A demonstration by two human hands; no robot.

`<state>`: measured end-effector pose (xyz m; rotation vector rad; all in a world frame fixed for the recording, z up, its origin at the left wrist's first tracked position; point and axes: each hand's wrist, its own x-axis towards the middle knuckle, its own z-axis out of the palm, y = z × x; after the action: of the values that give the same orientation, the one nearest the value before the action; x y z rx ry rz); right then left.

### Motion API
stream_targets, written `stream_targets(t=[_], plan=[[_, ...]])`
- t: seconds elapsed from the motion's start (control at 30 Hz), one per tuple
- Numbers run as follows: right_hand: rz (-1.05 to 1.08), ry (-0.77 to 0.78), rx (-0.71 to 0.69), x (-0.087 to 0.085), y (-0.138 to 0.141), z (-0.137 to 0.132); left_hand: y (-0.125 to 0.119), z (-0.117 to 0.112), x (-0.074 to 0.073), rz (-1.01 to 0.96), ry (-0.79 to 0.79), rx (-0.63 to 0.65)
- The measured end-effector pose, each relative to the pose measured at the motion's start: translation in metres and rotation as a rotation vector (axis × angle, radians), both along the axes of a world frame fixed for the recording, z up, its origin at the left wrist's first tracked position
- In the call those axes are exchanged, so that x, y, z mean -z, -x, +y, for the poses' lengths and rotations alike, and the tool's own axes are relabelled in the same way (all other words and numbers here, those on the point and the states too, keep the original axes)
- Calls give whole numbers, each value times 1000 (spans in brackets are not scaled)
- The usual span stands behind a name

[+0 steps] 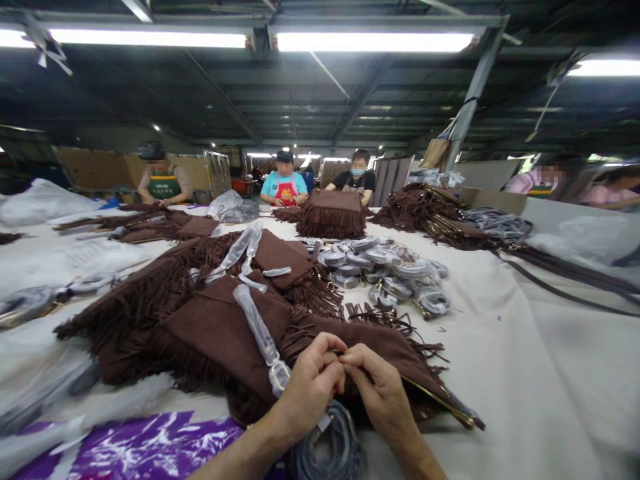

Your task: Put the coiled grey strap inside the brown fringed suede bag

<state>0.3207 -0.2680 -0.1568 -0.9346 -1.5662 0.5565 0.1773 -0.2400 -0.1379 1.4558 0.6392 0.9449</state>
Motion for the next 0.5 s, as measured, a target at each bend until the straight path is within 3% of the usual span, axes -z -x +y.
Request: stream_targets(t=[0.27,0.5], plan=[[21,30,20,1,-3,-1,2,5,-1,24,2,28],[-62,-50,48,0,-1,-3,4,3,1,47,-40,-5]])
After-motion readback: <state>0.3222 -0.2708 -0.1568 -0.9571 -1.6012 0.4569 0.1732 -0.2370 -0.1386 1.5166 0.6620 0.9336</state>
